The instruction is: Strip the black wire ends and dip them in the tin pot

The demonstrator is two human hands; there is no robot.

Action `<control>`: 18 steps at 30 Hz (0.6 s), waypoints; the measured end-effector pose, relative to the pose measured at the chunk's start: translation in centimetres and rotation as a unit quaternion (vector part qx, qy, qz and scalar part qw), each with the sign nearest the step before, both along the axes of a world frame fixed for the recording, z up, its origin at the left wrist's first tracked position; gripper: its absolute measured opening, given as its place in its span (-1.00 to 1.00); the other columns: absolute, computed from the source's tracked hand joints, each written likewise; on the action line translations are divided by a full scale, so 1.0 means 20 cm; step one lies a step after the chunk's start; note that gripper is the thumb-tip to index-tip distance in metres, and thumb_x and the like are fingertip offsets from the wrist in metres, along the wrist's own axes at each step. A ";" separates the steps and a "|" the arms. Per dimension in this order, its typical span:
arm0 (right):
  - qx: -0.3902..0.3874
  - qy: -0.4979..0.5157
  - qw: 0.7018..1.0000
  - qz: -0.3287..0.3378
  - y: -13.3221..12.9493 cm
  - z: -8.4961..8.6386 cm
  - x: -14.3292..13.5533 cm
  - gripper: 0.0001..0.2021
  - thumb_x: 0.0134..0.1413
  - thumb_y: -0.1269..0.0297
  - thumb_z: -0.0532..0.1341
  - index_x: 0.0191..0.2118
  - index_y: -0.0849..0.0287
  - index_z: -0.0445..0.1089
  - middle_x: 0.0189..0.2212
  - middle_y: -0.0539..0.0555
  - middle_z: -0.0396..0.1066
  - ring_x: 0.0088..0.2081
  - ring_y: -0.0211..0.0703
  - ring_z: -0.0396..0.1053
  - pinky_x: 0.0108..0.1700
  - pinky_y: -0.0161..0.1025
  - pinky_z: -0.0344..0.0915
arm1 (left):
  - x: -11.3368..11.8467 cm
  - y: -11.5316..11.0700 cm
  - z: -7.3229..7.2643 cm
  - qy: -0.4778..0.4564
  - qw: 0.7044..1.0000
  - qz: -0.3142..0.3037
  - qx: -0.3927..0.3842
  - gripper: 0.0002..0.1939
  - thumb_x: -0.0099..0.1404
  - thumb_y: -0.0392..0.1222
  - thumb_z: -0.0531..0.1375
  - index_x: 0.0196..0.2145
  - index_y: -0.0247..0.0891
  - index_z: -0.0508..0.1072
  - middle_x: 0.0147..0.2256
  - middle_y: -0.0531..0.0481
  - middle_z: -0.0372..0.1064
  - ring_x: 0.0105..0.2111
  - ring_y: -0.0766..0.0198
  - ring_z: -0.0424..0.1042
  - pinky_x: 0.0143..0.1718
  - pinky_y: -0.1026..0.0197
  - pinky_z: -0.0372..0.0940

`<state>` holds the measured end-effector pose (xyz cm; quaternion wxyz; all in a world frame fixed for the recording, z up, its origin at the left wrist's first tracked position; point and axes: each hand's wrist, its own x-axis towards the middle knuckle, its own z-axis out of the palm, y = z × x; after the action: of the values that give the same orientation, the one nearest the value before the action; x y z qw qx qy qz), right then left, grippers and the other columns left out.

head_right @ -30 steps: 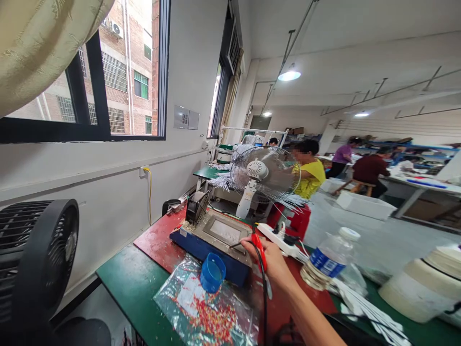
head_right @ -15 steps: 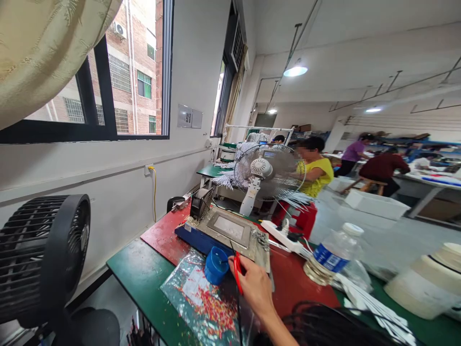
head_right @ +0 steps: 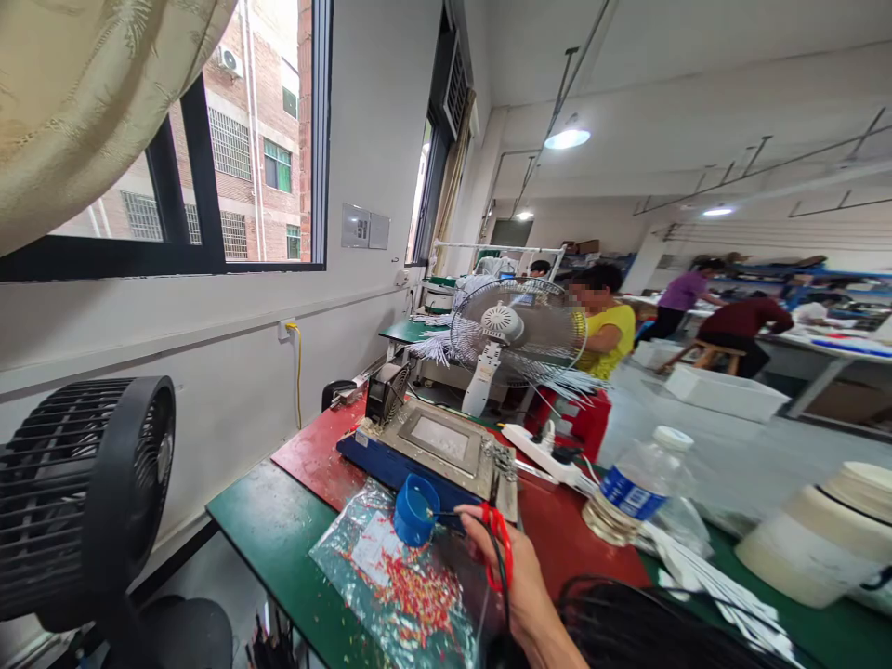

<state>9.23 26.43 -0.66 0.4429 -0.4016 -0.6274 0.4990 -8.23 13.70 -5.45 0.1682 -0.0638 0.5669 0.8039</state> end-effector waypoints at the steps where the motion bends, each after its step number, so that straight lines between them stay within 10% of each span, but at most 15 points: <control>1: -0.011 0.017 1.000 0.006 -0.01 0.00 0.01 -0.60 -0.25 -0.09 0.32 -0.38 0.17 0.48 -0.71 -0.08 0.21 -0.64 -0.29 0.15 -0.58 -0.30 0.08 | -0.02 0.04 0.01 0.005 1.000 -0.007 0.002 -0.61 0.27 0.03 -0.03 -0.23 -0.28 0.45 -0.41 0.03 0.49 -0.45 0.28 0.47 -0.53 0.25 0.35; 9: -0.191 0.175 0.962 0.082 -0.12 0.07 0.05 -0.60 -0.32 0.01 0.42 -0.36 0.19 0.44 -0.68 -0.13 0.12 -0.63 -0.39 0.06 -0.63 -0.39 0.01 | -0.09 0.07 0.06 0.011 0.998 -0.061 -0.011 -0.63 0.25 0.03 0.01 -0.21 -0.26 0.46 -0.31 0.01 0.50 -0.36 0.22 0.47 -0.48 0.22 0.36; 18: -0.239 0.268 0.927 0.109 -0.15 0.06 0.10 -0.69 -0.25 0.20 0.43 -0.59 0.20 0.29 -0.69 -0.17 0.08 -0.64 -0.43 0.01 -0.67 -0.46 0.02 | 0.06 -0.36 -0.22 -0.023 0.990 -0.132 -0.048 -0.77 0.08 -0.18 0.26 -0.25 -0.09 0.41 -0.32 0.01 0.49 -0.20 0.09 0.43 -0.39 0.09 0.40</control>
<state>11.14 23.43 0.50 0.4285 -0.2762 -0.3875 0.7681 -7.08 6.47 -9.81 0.2825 -0.0144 0.6047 0.7445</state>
